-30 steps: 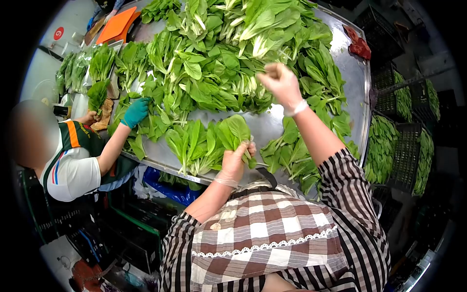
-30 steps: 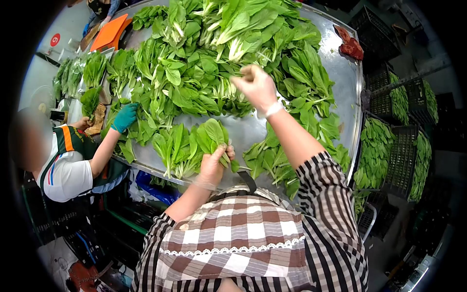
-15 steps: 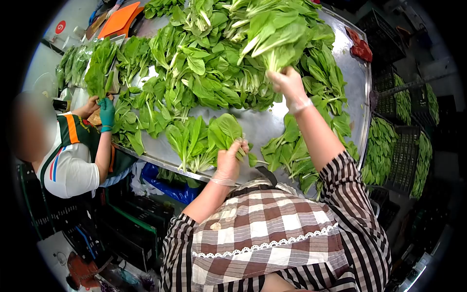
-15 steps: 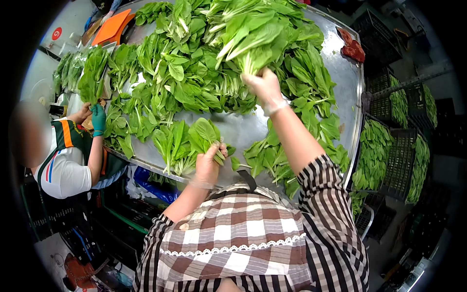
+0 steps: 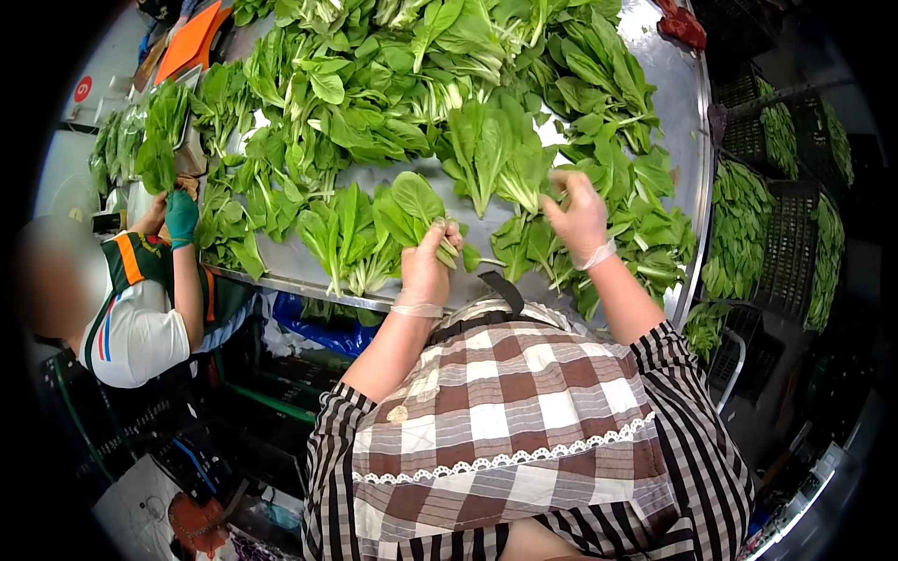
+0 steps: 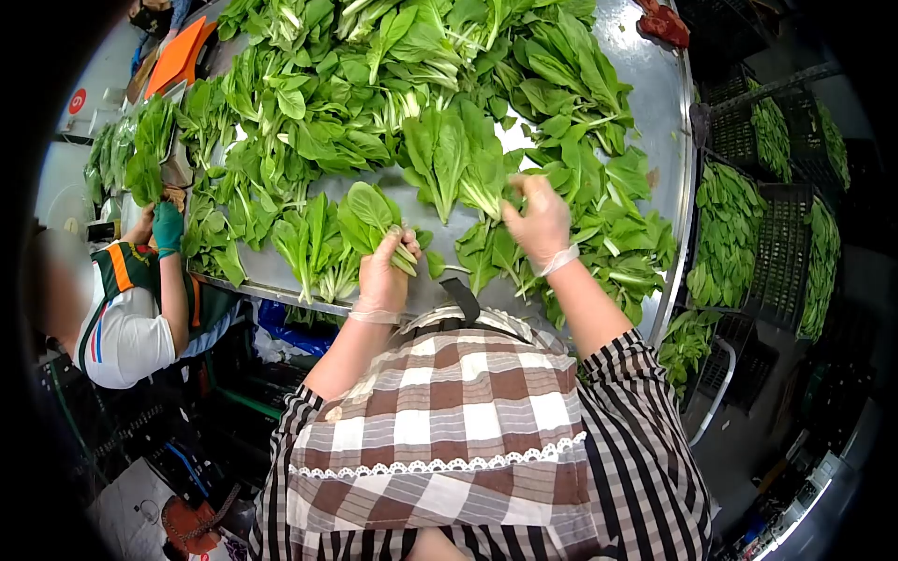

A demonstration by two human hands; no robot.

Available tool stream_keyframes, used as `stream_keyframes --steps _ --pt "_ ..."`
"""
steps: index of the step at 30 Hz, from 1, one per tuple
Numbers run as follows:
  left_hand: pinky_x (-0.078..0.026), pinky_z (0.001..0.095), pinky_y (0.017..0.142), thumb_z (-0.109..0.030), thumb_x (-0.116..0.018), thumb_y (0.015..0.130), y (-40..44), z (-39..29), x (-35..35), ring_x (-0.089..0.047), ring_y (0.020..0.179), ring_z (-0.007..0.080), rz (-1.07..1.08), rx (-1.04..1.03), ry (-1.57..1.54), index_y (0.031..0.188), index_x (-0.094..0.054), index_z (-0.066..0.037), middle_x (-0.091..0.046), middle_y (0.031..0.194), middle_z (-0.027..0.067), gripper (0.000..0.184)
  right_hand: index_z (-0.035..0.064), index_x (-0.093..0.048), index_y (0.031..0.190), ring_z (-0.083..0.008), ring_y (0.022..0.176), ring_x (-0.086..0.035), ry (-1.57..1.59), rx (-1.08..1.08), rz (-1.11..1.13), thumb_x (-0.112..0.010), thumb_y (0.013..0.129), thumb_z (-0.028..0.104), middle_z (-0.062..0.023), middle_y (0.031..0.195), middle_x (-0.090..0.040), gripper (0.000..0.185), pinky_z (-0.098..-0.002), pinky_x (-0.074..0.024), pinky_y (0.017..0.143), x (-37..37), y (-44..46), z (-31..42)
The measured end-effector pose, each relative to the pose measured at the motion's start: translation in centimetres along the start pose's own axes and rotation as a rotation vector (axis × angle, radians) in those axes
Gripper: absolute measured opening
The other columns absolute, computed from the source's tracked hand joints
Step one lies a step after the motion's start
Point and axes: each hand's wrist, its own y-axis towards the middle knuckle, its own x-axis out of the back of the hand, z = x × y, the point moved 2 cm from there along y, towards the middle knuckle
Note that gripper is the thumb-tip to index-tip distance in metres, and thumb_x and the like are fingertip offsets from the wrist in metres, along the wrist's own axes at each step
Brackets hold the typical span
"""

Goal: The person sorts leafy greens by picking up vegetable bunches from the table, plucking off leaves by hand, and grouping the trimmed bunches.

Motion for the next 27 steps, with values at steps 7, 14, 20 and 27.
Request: stream_keyframes --steps 7,14,20,27 --pt "-0.046 0.0316 0.069 -0.014 -0.065 0.090 -0.2 0.0 0.2 -0.056 0.077 0.0166 0.000 0.026 -0.005 0.109 -0.055 -0.001 -0.060 0.088 0.0067 0.025 0.0125 -0.072 0.095 -0.0335 0.079 -0.069 -0.049 -0.285 0.439 -0.071 0.077 0.040 -0.0164 0.082 -0.071 0.033 -0.0439 -0.0545 0.072 -7.8 -1.6 3.3" --pt "-0.046 0.0315 0.071 -0.011 -0.066 0.089 -0.5 0.2 0.4 -0.056 0.076 0.0169 -0.012 0.021 0.004 0.111 -0.056 0.001 -0.061 0.090 0.0072 0.028 0.0057 -0.069 0.090 -0.0263 0.066 -0.068 0.234 -0.448 0.383 -0.073 0.080 0.033 -0.0136 0.075 -0.070 0.030 -0.0365 -0.0532 0.062 -10.4 -1.9 1.6" --pt "-0.049 0.0326 0.080 -0.008 -0.069 0.086 -0.2 1.0 -0.1 -0.061 0.088 0.0176 0.041 0.177 0.092 0.114 -0.058 0.002 -0.065 0.099 0.0081 0.032 -0.0015 -0.061 0.086 -0.0086 0.058 -0.057 0.949 -0.606 0.786 -0.062 0.092 0.018 -0.0045 0.067 -0.062 0.020 -0.0234 -0.0444 0.051 -5.1 -3.8 5.5" --pt "-0.048 0.0328 0.087 -0.002 -0.070 0.083 -0.9 0.5 -1.4 -0.062 0.093 0.0170 0.165 0.166 0.186 0.114 -0.059 -0.001 -0.065 0.102 0.0058 0.033 -0.0013 -0.061 0.088 -0.0101 0.056 -0.057 0.978 -0.561 0.858 -0.056 0.093 0.017 -0.0064 0.068 -0.063 0.019 -0.0241 -0.0466 0.052 -3.7 -5.5 5.5"
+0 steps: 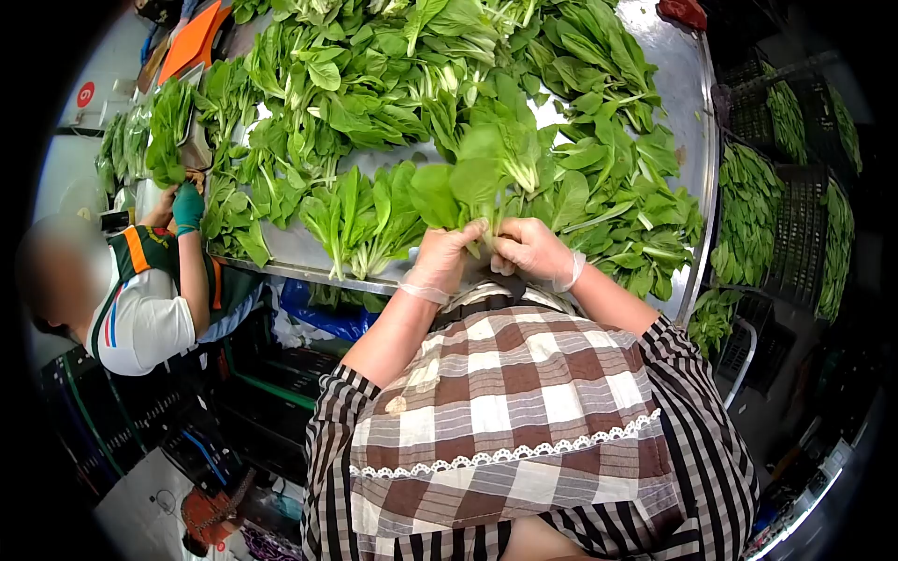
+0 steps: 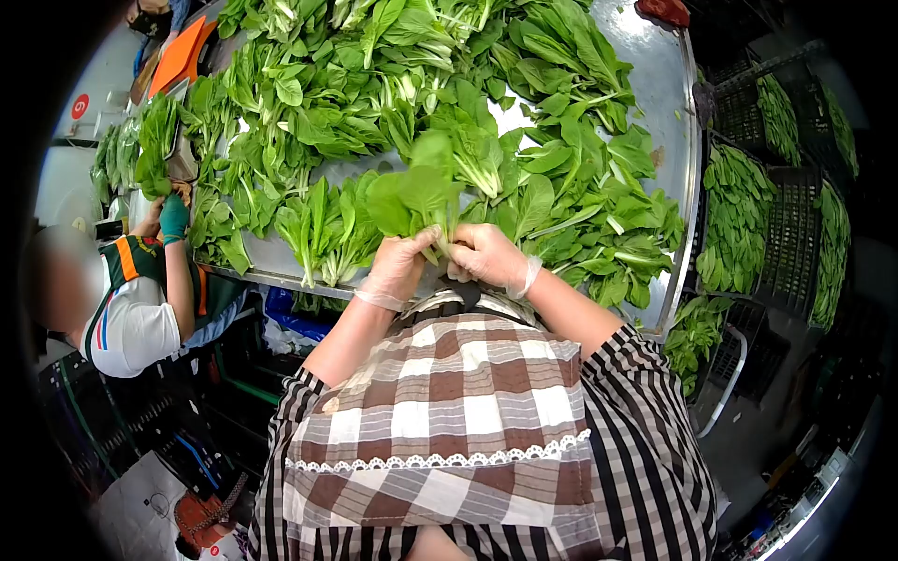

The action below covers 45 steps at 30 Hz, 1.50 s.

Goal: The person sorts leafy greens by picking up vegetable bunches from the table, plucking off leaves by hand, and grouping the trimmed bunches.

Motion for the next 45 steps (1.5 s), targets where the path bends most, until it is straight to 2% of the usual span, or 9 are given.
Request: stream_keyframes --steps 8,12,15,18,21,26,37,40,45 --pt "-0.049 0.0391 0.092 0.000 -0.064 0.086 0.5 -0.3 2.1 -0.061 0.095 0.0204 -0.025 -0.076 -0.241 0.119 -0.055 -0.002 -0.063 0.101 0.0076 0.033 -0.0035 -0.063 0.106 -0.0119 0.058 -0.061 0.485 -0.074 -0.407 -0.058 0.095 0.020 -0.0083 0.077 -0.068 0.027 -0.0241 -0.0498 0.056 1.3 -1.0 -3.6" --pt "-0.051 0.0411 0.092 -0.002 -0.063 0.088 0.0 -1.7 3.4 -0.061 0.097 0.0215 -0.055 -0.128 -0.311 0.127 -0.050 -0.004 -0.061 0.104 0.0099 0.042 -0.0027 -0.065 0.102 -0.0182 0.066 -0.066 -0.138 -0.093 -0.170 -0.061 0.093 0.029 -0.0127 0.079 -0.069 0.033 -0.0303 -0.0532 0.063 0.5 0.6 -2.3" --pt "-0.051 0.0407 0.090 -0.003 -0.063 0.088 0.1 -0.9 4.4 -0.060 0.098 0.0216 -0.101 -0.115 -0.341 0.126 -0.050 -0.003 -0.061 0.105 0.0097 0.040 0.0000 -0.067 0.097 -0.0292 0.074 -0.069 -0.885 0.130 -0.498 -0.065 0.087 0.033 -0.0174 0.081 -0.070 0.035 -0.0382 -0.0545 0.068 0.4 5.0 -0.2" --pt "-0.052 0.0385 0.089 -0.006 -0.062 0.088 -0.1 -0.3 4.1 -0.061 0.098 0.0218 -0.114 -0.079 -0.324 0.122 -0.051 0.001 -0.061 0.109 0.0101 0.037 0.0047 -0.068 0.093 -0.0358 0.081 -0.068 -1.102 0.022 -0.547 -0.066 0.082 0.037 -0.0181 0.084 -0.070 0.034 -0.0436 -0.0537 0.073 1.1 8.5 0.0" --pt "-0.051 0.0367 0.088 -0.007 -0.060 0.089 -0.5 -0.6 3.5 -0.061 0.097 0.0220 -0.135 -0.079 -0.294 0.118 -0.053 0.005 -0.061 0.111 0.0122 0.033 0.0044 -0.067 0.093 -0.0371 0.081 -0.067 -1.032 -0.010 -0.474 -0.064 0.083 0.035 -0.0183 0.085 -0.069 0.032 -0.0447 -0.0526 0.071 1.6 8.1 0.6" --pt "-0.050 0.0355 0.086 -0.008 -0.060 0.089 -0.4 0.1 4.4 -0.062 0.096 0.0218 -0.158 -0.035 -0.294 0.115 -0.055 0.006 -0.063 0.110 0.0117 0.030 -0.0016 -0.063 0.095 -0.0087 0.068 -0.057 -0.179 0.022 -0.211 -0.066 0.088 0.019 -0.0033 0.078 -0.063 0.022 -0.0249 -0.0475 0.061 2.2 5.8 -2.1" --pt "-0.049 0.0345 0.084 -0.007 -0.063 0.089 0.1 0.5 3.2 -0.062 0.095 0.0211 -0.115 -0.033 -0.214 0.113 -0.058 0.006 -0.065 0.106 0.0106 0.028 -0.0012 -0.055 0.115 -0.0084 0.071 -0.054 0.466 0.058 0.052 -0.058 0.095 0.016 -0.0027 0.091 -0.061 0.027 -0.0221 -0.0465 0.070 0.3 1.3 -0.4" --pt "-0.049 0.0343 0.084 -0.008 -0.067 0.088 -0.5 -0.2 2.2 -0.062 0.095 0.0208 -0.153 -0.082 -0.166 0.110 -0.061 0.007 -0.066 0.104 0.0109 0.027 0.0010 -0.056 0.114 -0.0097 0.079 -0.055 0.328 0.146 -0.022 -0.061 0.092 0.014 -0.0026 0.094 -0.061 0.027 -0.0239 -0.0457 0.075 0.7 1.5 -0.6" --pt "-0.049 0.0332 0.085 -0.009 -0.069 0.087 -0.4 -0.4 1.3 -0.063 0.095 0.0203 -0.097 -0.120 -0.076 0.108 -0.063 0.006 -0.067 0.101 0.0103 0.027 0.0049 -0.063 0.098 -0.0091 0.067 -0.054 -0.053 0.235 -0.268 -0.067 0.083 0.009 0.0023 0.079 -0.058 0.016 -0.0265 -0.0450 0.060 -0.2 1.7 -0.1"
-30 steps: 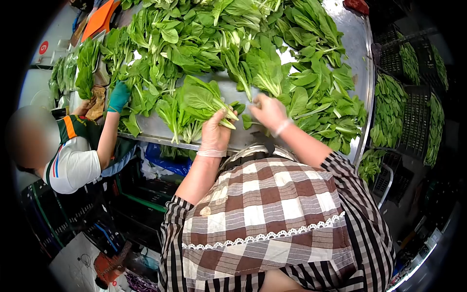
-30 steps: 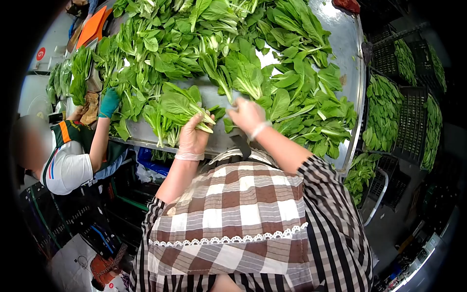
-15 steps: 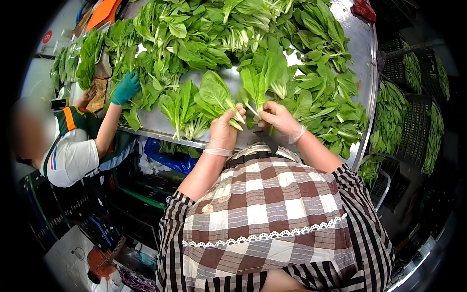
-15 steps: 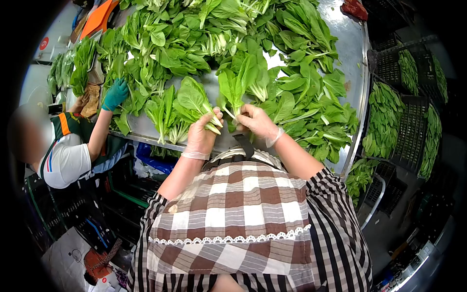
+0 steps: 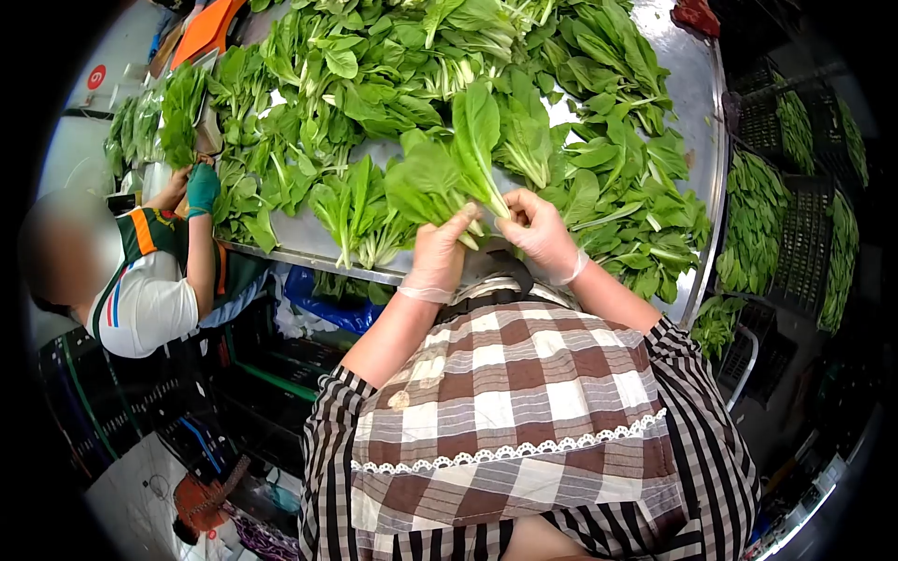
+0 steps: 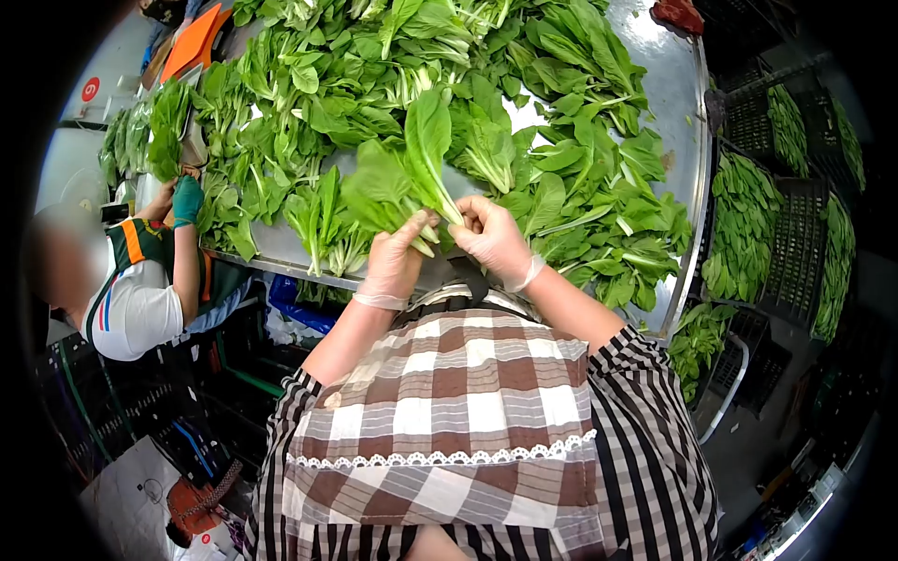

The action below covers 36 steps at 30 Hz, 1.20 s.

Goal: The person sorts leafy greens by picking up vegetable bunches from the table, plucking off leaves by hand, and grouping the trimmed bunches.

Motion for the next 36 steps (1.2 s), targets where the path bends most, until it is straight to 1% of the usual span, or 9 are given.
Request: stream_keyframes --steps 5,9,16,22,24,26,29,34,36 --pt "-0.048 0.0291 0.082 -0.010 -0.073 0.085 -0.3 -0.4 -2.5 -0.063 0.092 0.0161 -0.030 -0.006 0.052 0.107 -0.064 0.003 -0.066 0.103 0.0074 0.027 0.0085 -0.063 0.086 -0.0344 0.070 -0.059 -0.709 0.521 -0.210 -0.065 0.071 0.010 -0.0121 0.080 -0.059 0.015 -0.0424 -0.0484 0.063 -1.0 -0.5 2.7" --pt "-0.046 0.0264 0.071 -0.010 -0.075 0.082 -0.6 -0.8 -2.3 -0.060 0.083 0.0127 -0.125 -0.103 0.166 0.103 -0.063 -0.003 -0.065 0.092 0.0025 0.025 0.0059 -0.066 0.085 -0.0293 0.064 -0.060 -0.680 0.385 -0.187 -0.065 0.072 0.010 -0.0110 0.072 -0.058 0.013 -0.0396 -0.0482 0.059 -1.1 -0.6 2.3" --pt "-0.046 0.0257 0.064 -0.012 -0.073 0.083 -1.5 -1.3 -2.1 -0.060 0.075 0.0126 -0.114 -0.169 0.157 0.100 -0.065 0.000 -0.068 0.092 0.0062 0.022 0.0045 -0.066 0.081 -0.0271 0.063 -0.061 -0.722 0.391 -0.096 -0.069 0.075 0.009 -0.0116 0.072 -0.061 0.008 -0.0351 -0.0496 0.059 -0.4 -1.0 3.6" --pt "-0.052 0.0339 0.085 -0.015 -0.074 0.084 -1.5 -5.8 1.8 -0.066 0.086 0.0203 -0.178 -0.197 0.055 0.103 -0.065 0.001 -0.070 0.095 0.0122 0.027 0.0038 -0.070 0.081 -0.0195 0.065 -0.066 -0.574 0.303 0.112 -0.074 0.076 0.010 -0.0092 0.077 -0.068 0.009 -0.0323 -0.0523 0.059 5.6 -1.4 4.8" --pt "-0.051 0.0317 0.085 -0.016 -0.074 0.083 -2.1 -7.8 4.8 -0.064 0.089 0.0193 -0.292 -0.221 0.266 0.103 -0.066 0.003 -0.069 0.096 0.0112 0.029 0.0055 -0.073 0.085 -0.0170 0.071 -0.064 -0.878 0.016 0.249 -0.078 0.074 0.017 -0.0066 0.081 -0.068 0.016 -0.0309 -0.0526 0.067 9.5 -1.8 5.2" --pt "-0.050 0.0309 0.083 -0.007 -0.070 0.083 -2.1 -9.6 8.6 -0.065 0.089 0.0205 -0.263 -0.223 0.528 0.115 -0.058 0.002 -0.067 0.104 0.0104 0.036 0.0056 -0.073 0.086 -0.0223 0.073 -0.066 -1.216 0.215 0.202 -0.079 0.074 0.021 -0.0107 0.079 -0.069 0.020 -0.0351 -0.0538 0.075 11.9 -2.4 5.8" --pt "-0.049 0.0343 0.087 -0.006 -0.068 0.080 -0.9 -9.3 16.0 -0.064 0.096 0.0278 -0.314 -0.382 0.973 0.124 -0.052 0.004 -0.066 0.110 0.0160 0.047 0.0065 -0.071 0.084 -0.0260 0.073 -0.066 -0.962 0.025 0.003 -0.078 0.075 0.030 -0.0111 0.078 -0.069 0.026 -0.0367 -0.0539 0.073 10.6 -1.7 5.3" --pt "-0.042 0.0439 0.099 -0.007 -0.063 0.078 1.5 -8.9 18.4 -0.054 0.109 0.0420 -0.489 -0.527 1.585 0.134 -0.043 0.003 -0.056 0.120 0.0269 0.061 0.0087 -0.067 0.078 -0.0308 0.072 -0.067 -1.210 -0.038 -0.221 -0.074 0.077 0.042 -0.0129 0.078 -0.069 0.034 -0.0417 -0.0534 0.068 6.9 3.0 1.0" --pt "-0.037 0.0478 0.103 -0.015 -0.062 0.077 2.6 -8.8 18.6 -0.047 0.115 0.0476 -0.455 -0.342 1.640 0.138 -0.039 0.003 -0.049 0.127 0.0309 0.068 0.0092 -0.067 0.077 -0.0321 0.072 -0.068 -1.255 -0.042 -0.265 -0.073 0.077 0.045 -0.0137 0.077 -0.069 0.036 -0.0428 -0.0532 0.067 6.8 3.8 -0.2"
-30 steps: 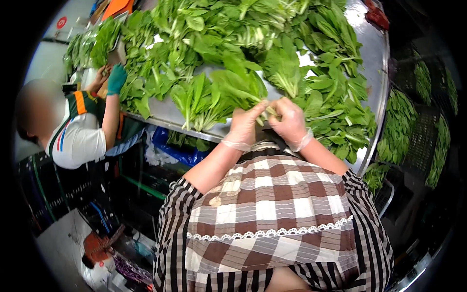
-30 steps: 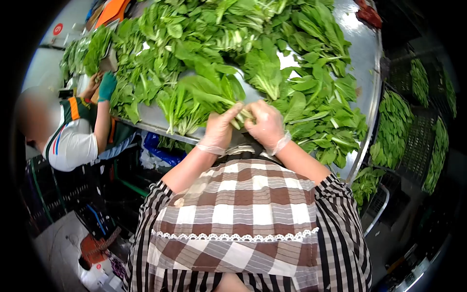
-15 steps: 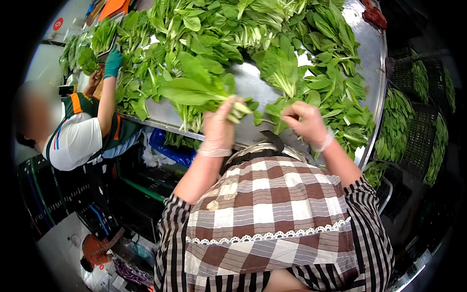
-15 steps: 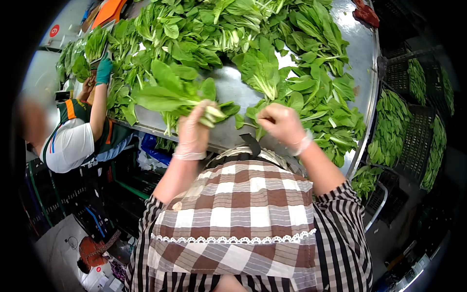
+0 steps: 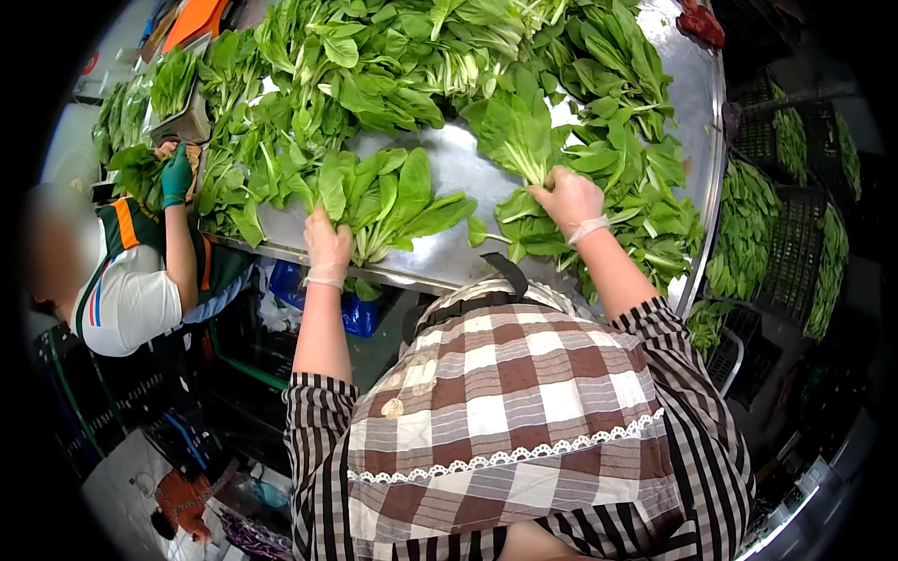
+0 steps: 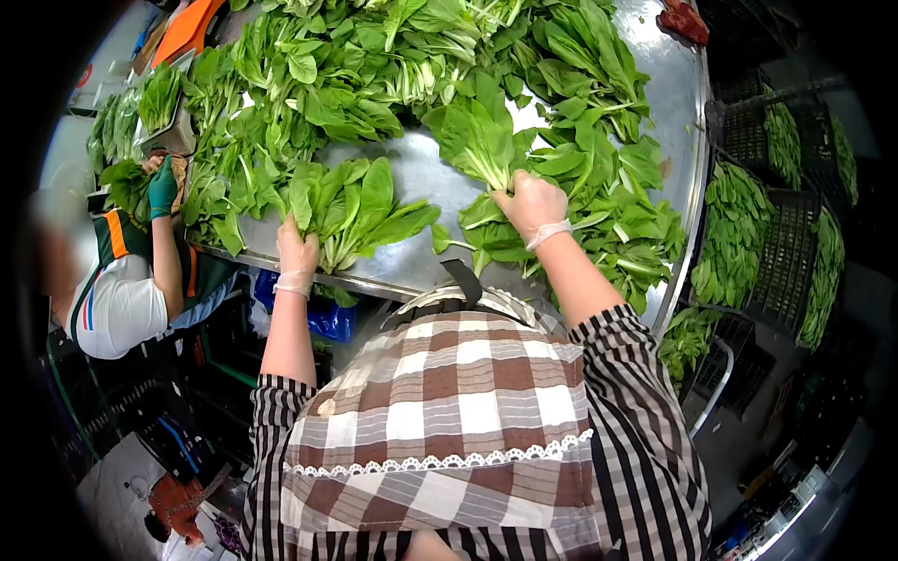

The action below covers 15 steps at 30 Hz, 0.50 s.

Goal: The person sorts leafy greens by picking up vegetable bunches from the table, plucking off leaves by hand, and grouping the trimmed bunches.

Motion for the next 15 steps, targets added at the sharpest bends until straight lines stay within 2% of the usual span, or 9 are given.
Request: stream_keyframes --steps 3,5,6,7,9,10,11,13,15 --pt "-0.035 0.0497 0.105 -0.020 -0.064 0.077 0.2 -1.5 1.9 -0.045 0.118 0.0494 0.061 0.082 0.094 0.143 -0.033 0.003 -0.047 0.129 0.0313 0.077 0.0097 -0.069 0.078 -0.0321 0.071 -0.068 0.104 -0.058 -0.005 -0.074 0.077 0.042 -0.0152 0.074 -0.069 0.033 -0.0414 -0.0529 0.065 -0.5 0.3 -0.3" --pt "-0.035 0.0462 0.106 -0.017 -0.068 0.075 -0.6 -3.8 4.1 -0.045 0.120 0.0435 -0.138 0.018 0.194 0.144 -0.035 0.000 -0.048 0.130 0.0272 0.078 0.0085 -0.068 0.077 -0.0259 0.068 -0.068 0.324 -0.079 0.029 -0.076 0.076 0.038 -0.0127 0.071 -0.069 0.031 -0.0373 -0.0525 0.063 0.0 -0.5 -0.8" --pt "-0.035 0.0449 0.106 -0.014 -0.069 0.074 -1.4 -6.3 5.4 -0.045 0.121 0.0405 -0.285 -0.028 0.241 0.142 -0.038 -0.001 -0.050 0.130 0.0250 0.076 0.0079 -0.068 0.076 -0.0228 0.066 -0.068 0.436 -0.089 0.043 -0.077 0.076 0.036 -0.0115 0.070 -0.069 0.030 -0.0353 -0.0522 0.061 0.1 -0.7 -1.1" --pt "-0.036 0.0438 0.105 -0.012 -0.069 0.076 -1.7 -8.1 5.9 -0.046 0.120 0.0375 -0.334 -0.155 0.176 0.141 -0.040 -0.002 -0.050 0.130 0.0229 0.072 0.0061 -0.067 0.077 -0.0121 0.058 -0.062 0.733 -0.180 0.174 -0.078 0.078 0.026 -0.0053 0.066 -0.066 0.023 -0.0269 -0.0472 0.054 -0.7 -1.0 -1.7" --pt "-0.038 0.0414 0.104 -0.007 -0.068 0.079 -2.6 -11.3 6.3 -0.049 0.119 0.0313 -0.429 -0.409 0.046 0.138 -0.044 -0.003 -0.052 0.130 0.0187 0.064 0.0058 -0.066 0.078 -0.0085 0.056 -0.058 1.120 -0.295 0.314 -0.077 0.080 0.021 -0.0027 0.066 -0.065 0.019 -0.0228 -0.0429 0.051 0.1 -2.1 -0.9" --pt "-0.045 0.0358 0.096 -0.005 -0.065 0.085 -2.8 -12.4 4.4 -0.055 0.110 0.0242 -0.287 -0.390 -0.344 0.129 -0.053 -0.002 -0.057 0.123 0.0139 0.046 0.0056 -0.065 0.078 -0.0068 0.055 -0.056 1.312 -0.348 0.384 -0.076 0.082 0.018 -0.0014 0.065 -0.064 0.017 -0.0208 -0.0408 0.050 0.4 -2.7 -0.3" --pt "-0.049 0.0296 0.087 -0.010 -0.066 0.088 -3.8 -13.9 2.8 -0.060 0.098 0.0176 -0.037 -0.289 -0.470 0.120 -0.061 -0.002 -0.063 0.111 0.0096 0.033 0.0064 -0.064 0.081 -0.0069 0.053 -0.054 1.337 -0.345 0.393 -0.074 0.084 0.015 -0.0014 0.066 -0.063 0.014 -0.0189 -0.0373 0.048 0.1 -3.3 0.2" --pt "-0.050 0.0268 0.081 -0.020 -0.068 0.090 -4.9 -17.2 -0.6 -0.061 0.088 0.0140 0.524 -0.068 -0.828 0.116 -0.064 -0.001 -0.067 0.102 0.0071 0.032 0.0051 -0.063 0.082 -0.0068 0.057 -0.056 1.456 -0.319 0.406 -0.077 0.081 0.012 -0.0019 0.070 -0.064 0.015 -0.0193 -0.0417 0.051 0.4 -4.5 1.6" --pt "-0.048 0.0245 0.075 -0.027 -0.066 0.091 -5.9 -19.8 -2.6 -0.061 0.086 0.0111 0.770 0.205 -1.037 0.114 -0.064 0.000 -0.068 0.103 0.0045 0.036 0.0034 -0.064 0.083 -0.0060 0.060 -0.057 1.432 -0.195 0.327 -0.077 0.080 0.007 -0.0008 0.072 -0.065 0.014 -0.0196 -0.0458 0.055 -0.5 -5.5 2.8"
